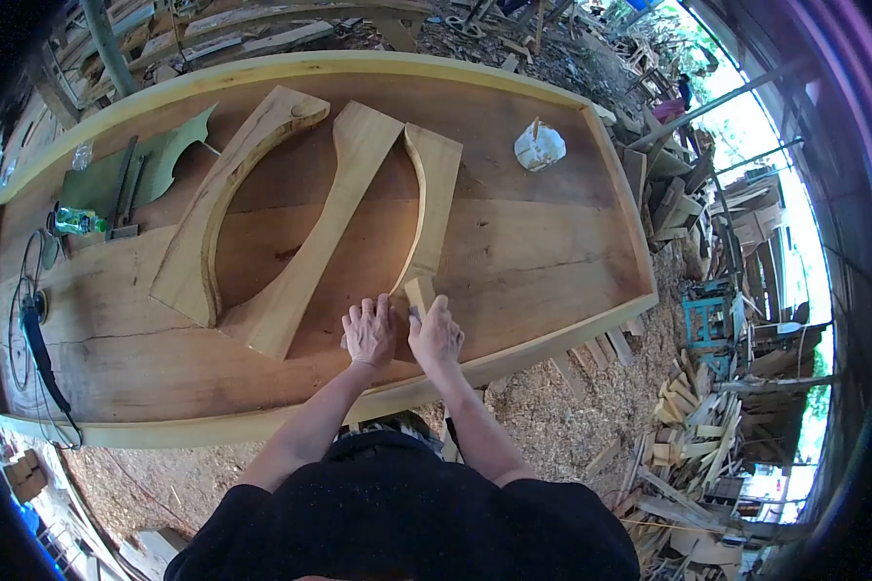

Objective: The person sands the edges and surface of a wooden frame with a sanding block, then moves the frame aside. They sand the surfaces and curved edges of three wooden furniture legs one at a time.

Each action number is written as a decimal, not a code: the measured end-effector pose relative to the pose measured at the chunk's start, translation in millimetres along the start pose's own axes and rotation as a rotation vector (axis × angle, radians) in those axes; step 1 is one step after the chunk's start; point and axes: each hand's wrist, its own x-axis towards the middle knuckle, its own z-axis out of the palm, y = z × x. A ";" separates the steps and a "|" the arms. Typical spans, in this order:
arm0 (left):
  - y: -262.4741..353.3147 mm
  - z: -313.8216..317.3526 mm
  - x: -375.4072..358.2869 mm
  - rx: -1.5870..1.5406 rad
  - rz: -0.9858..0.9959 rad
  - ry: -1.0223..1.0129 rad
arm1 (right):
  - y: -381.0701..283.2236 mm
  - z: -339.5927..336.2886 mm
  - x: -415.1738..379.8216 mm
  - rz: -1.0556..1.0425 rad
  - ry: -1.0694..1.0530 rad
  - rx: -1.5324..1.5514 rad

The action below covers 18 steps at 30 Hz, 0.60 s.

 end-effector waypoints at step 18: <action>-0.3 -3.3 0.7 0.004 0.003 -0.006 | -11.1 -11.4 38.3 0.029 0.030 0.031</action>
